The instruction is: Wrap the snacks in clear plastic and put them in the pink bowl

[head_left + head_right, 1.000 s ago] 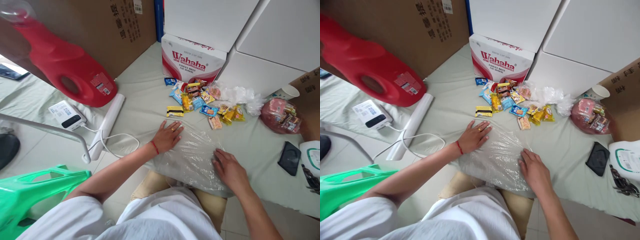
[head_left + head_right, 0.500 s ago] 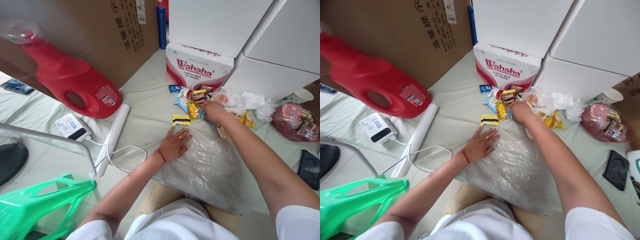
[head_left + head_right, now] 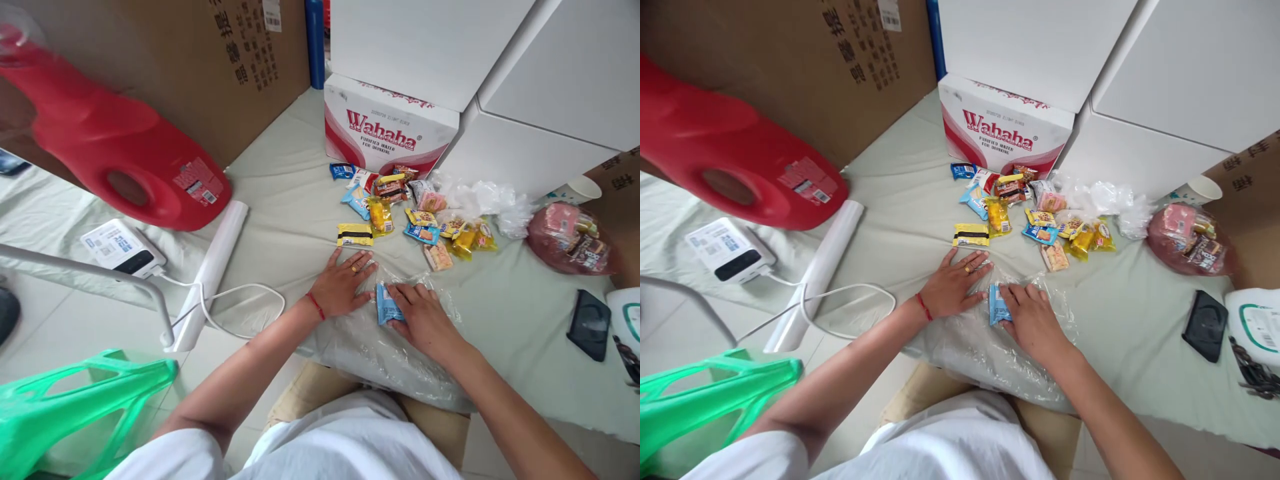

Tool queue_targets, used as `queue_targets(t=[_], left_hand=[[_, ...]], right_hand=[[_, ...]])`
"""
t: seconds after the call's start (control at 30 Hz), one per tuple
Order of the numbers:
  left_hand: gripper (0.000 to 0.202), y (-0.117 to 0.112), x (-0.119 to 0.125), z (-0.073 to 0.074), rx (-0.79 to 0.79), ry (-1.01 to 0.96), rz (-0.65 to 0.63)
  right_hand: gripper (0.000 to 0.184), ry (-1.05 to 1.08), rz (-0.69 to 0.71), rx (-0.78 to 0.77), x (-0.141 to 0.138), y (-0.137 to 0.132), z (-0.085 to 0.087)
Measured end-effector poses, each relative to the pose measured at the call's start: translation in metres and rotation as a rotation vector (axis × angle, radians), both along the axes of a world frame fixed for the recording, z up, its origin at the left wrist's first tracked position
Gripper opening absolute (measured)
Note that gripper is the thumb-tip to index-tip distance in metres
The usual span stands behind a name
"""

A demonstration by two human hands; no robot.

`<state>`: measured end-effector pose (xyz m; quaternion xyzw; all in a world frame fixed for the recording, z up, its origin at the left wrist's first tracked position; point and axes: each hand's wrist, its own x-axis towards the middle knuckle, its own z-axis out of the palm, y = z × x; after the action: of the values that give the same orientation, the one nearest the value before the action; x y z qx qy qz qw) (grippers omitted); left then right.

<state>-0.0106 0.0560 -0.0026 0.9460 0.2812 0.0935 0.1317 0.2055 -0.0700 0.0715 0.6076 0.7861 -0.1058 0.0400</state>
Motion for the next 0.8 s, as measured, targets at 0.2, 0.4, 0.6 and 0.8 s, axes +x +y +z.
queue_targets(t=[0.2, 0.4, 0.6, 0.8], left_hand=[[0.067, 0.001, 0.0, 0.0, -0.024, 0.029, 0.001], [0.071, 0.006, -0.002, 0.003, -0.08, 0.044, -0.018], [0.066, 0.01, -0.008, 0.003, -0.141, -0.038, -0.004], [0.046, -0.016, -0.015, 0.015, 0.007, -0.352, 0.244]], right_hand=[[0.054, -0.008, -0.132, 0.184, 0.051, 0.072, 0.002], [0.037, -0.221, -0.213, 0.179, 0.082, 0.143, -0.015], [0.037, 0.369, -0.281, 0.411, 0.092, 0.089, 0.023], [0.034, 0.816, -0.203, -0.068, 0.055, 0.028, 0.019]])
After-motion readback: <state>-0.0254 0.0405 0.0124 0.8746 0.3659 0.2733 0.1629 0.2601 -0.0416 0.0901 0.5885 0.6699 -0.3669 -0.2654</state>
